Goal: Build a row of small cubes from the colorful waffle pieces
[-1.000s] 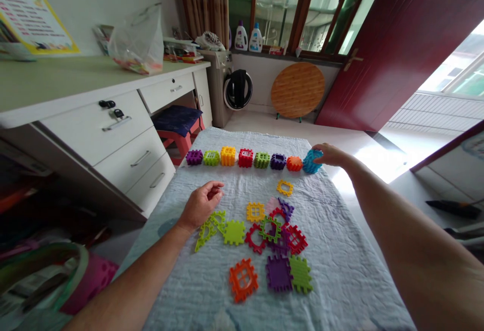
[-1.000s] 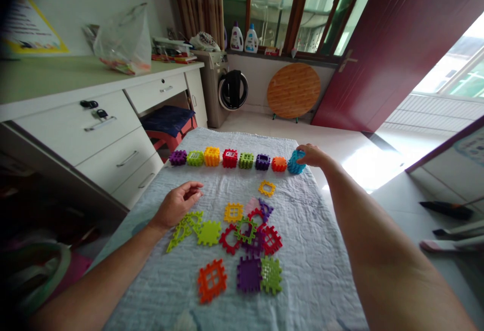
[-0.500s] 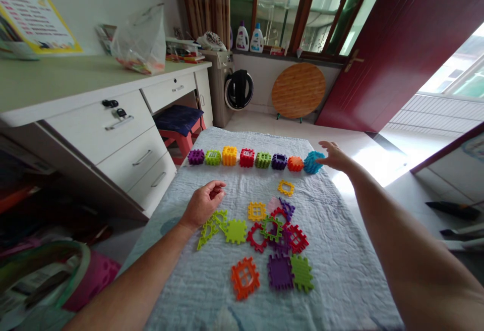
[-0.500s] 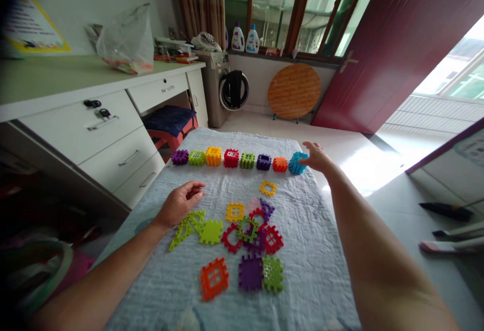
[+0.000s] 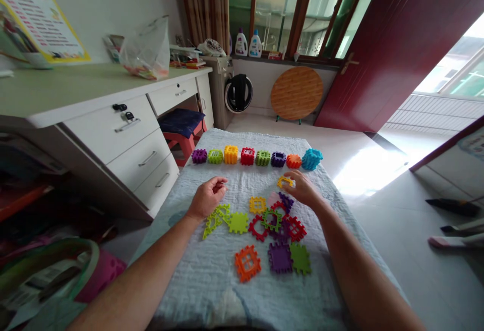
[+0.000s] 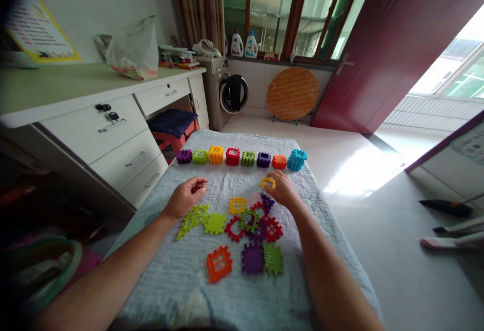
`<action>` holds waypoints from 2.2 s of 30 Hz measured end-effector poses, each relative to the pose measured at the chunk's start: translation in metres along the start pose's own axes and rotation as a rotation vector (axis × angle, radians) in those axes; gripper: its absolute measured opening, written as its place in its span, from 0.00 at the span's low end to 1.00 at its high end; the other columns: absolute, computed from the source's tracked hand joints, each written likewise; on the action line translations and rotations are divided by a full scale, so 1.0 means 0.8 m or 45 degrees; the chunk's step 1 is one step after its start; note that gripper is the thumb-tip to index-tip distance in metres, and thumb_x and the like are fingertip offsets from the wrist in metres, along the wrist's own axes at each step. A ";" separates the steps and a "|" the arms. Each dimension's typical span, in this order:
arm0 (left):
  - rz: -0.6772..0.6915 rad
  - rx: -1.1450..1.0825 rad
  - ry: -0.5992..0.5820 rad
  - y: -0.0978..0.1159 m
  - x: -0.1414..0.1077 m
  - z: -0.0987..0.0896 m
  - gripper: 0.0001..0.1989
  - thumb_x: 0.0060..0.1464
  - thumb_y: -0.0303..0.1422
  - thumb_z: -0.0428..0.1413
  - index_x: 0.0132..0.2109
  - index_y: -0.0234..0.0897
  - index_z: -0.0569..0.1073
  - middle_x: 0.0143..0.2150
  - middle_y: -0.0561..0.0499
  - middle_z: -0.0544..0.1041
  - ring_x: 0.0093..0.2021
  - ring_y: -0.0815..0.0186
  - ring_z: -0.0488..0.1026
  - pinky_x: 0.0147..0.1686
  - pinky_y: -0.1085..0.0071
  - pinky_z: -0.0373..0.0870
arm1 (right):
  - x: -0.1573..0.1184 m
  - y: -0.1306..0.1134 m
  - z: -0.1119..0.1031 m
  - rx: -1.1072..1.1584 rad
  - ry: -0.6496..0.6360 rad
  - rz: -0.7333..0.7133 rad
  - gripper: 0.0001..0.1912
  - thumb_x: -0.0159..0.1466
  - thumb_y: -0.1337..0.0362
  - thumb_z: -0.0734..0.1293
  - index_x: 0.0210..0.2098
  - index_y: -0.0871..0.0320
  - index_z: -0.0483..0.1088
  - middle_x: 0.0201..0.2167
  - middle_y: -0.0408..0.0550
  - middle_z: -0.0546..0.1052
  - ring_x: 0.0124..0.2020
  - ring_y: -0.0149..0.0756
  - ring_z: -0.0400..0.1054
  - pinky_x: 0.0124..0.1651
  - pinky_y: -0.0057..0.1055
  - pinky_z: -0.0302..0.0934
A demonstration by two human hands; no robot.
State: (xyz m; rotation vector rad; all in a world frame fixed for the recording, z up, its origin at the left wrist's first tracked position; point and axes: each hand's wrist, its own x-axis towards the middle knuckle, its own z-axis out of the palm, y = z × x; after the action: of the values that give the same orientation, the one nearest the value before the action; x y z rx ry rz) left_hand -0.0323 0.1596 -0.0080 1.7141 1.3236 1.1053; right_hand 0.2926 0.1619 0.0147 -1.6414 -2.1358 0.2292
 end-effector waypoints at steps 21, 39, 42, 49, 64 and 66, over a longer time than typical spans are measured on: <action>0.041 0.080 0.031 -0.007 0.001 0.005 0.13 0.49 0.33 0.53 0.42 0.34 0.73 0.32 0.49 0.77 0.33 0.64 0.75 0.36 0.70 0.71 | 0.004 -0.024 0.052 0.301 0.175 0.020 0.19 0.57 0.62 0.64 0.48 0.58 0.69 0.40 0.52 0.75 0.41 0.43 0.67 0.46 0.41 0.60; 0.081 0.165 0.060 -0.007 -0.001 0.007 0.12 0.49 0.32 0.53 0.41 0.34 0.73 0.32 0.49 0.77 0.33 0.65 0.75 0.36 0.70 0.71 | -0.011 -0.080 0.034 0.064 -0.234 -0.374 0.14 0.51 0.60 0.72 0.35 0.57 0.70 0.36 0.47 0.71 0.39 0.38 0.60 0.42 0.33 0.54; 0.081 0.169 0.060 -0.005 -0.001 0.007 0.12 0.49 0.32 0.53 0.41 0.34 0.73 0.31 0.49 0.77 0.33 0.65 0.75 0.36 0.70 0.71 | -0.011 -0.079 0.035 0.170 -0.112 -0.317 0.05 0.56 0.68 0.67 0.31 0.58 0.66 0.27 0.42 0.67 0.29 0.31 0.59 0.33 0.27 0.51; 0.078 0.175 0.062 -0.003 -0.001 0.007 0.13 0.49 0.32 0.53 0.41 0.34 0.73 0.31 0.50 0.77 0.32 0.66 0.74 0.35 0.71 0.71 | -0.017 -0.091 0.037 0.070 -0.015 -0.356 0.05 0.58 0.64 0.67 0.33 0.57 0.67 0.33 0.45 0.69 0.30 0.31 0.61 0.34 0.28 0.53; 0.082 0.195 0.064 -0.001 -0.002 0.006 0.12 0.49 0.32 0.53 0.41 0.34 0.74 0.31 0.50 0.77 0.33 0.66 0.74 0.36 0.71 0.71 | -0.013 -0.093 0.045 -0.026 -0.100 -0.345 0.20 0.53 0.58 0.71 0.45 0.55 0.70 0.39 0.50 0.72 0.43 0.43 0.60 0.48 0.39 0.55; 0.070 0.194 0.059 0.000 -0.002 0.005 0.12 0.49 0.32 0.53 0.41 0.34 0.74 0.32 0.50 0.77 0.33 0.65 0.74 0.36 0.71 0.71 | -0.008 -0.082 0.043 0.064 0.014 -0.322 0.21 0.53 0.59 0.70 0.46 0.56 0.69 0.40 0.51 0.72 0.44 0.44 0.62 0.49 0.39 0.56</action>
State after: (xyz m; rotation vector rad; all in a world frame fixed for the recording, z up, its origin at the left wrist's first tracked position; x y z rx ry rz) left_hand -0.0285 0.1578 -0.0101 1.8549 1.4296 1.1053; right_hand 0.2215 0.1415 0.0073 -1.3251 -2.2825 0.1930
